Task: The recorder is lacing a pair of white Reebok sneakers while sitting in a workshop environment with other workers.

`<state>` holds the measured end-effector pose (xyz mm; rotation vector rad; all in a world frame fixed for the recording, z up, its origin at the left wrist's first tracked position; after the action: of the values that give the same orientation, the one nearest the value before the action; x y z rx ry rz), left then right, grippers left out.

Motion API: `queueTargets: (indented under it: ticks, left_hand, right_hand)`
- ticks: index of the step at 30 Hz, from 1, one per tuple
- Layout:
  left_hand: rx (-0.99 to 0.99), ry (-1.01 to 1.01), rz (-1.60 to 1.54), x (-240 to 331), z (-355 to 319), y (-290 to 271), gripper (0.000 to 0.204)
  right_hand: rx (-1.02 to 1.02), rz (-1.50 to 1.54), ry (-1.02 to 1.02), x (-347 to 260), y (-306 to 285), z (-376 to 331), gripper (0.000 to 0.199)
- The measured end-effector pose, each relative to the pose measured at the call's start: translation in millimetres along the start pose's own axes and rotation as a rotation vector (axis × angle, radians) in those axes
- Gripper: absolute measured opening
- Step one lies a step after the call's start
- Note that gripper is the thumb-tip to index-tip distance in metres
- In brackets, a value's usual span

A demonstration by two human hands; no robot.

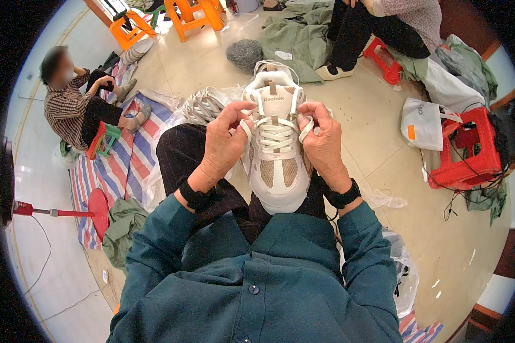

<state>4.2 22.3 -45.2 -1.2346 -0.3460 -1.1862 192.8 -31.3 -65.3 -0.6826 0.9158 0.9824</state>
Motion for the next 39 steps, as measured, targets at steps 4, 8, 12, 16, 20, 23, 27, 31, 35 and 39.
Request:
queueTargets:
  ticks: [4,8,12,16,20,23,27,31,35,39]
  left_hand:
    - [-0.010,-0.033,-0.038,-5.8,2.2,1.0,0.027]
    - [-0.041,-0.012,-0.014,-3.2,4.4,2.9,0.028]
    - [-0.060,-0.006,-0.004,-1.2,4.7,4.8,0.029]
    - [-0.061,0.002,0.048,1.3,6.4,6.5,0.030]
    - [0.008,0.294,0.309,32.8,10.4,6.5,0.032]
    - [0.007,0.399,0.409,43.1,11.5,9.3,0.032]
    - [-0.219,0.046,0.258,8.5,19.7,12.3,0.032]
    - [-0.315,0.003,0.175,-2.0,15.9,14.6,0.035]
    - [-0.401,0.066,0.103,1.1,22.0,9.4,0.033]
    - [-0.231,0.466,0.356,49.7,42.8,-13.5,0.032]
  right_hand:
    - [0.001,0.005,-0.008,-1.1,0.7,-0.7,0.011]
    - [-0.003,0.006,-0.001,-3.4,1.1,-1.5,0.011]
    - [-0.008,-0.001,0.008,-2.6,0.7,-1.9,0.011]
    - [-0.006,0.008,-0.012,-4.7,1.0,-2.1,0.011]
    - [-0.030,-0.034,-0.006,-3.4,3.1,-2.5,0.014]
    - [-0.030,-0.105,-0.087,-13.9,4.6,-1.1,0.016]
    - [-0.090,-0.185,-0.155,-23.2,4.2,4.8,0.018]
    - [-0.297,-0.035,0.103,3.4,0.4,11.0,0.021]
    - [-0.294,-0.050,0.075,3.3,-17.3,19.8,0.019]
    - [-0.236,-0.189,-0.147,-39.9,-18.9,39.3,0.020]
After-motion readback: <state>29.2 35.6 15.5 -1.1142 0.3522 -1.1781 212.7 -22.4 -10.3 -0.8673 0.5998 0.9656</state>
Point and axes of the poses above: each hand's wrist, its own z-axis towards the middle knuckle, its own y-axis out of the palm, x = y × z, the point moved 10 cm from there along z, towards the middle knuckle, and after that the axes turned 9 degrees about z, right-handed, at the moved point
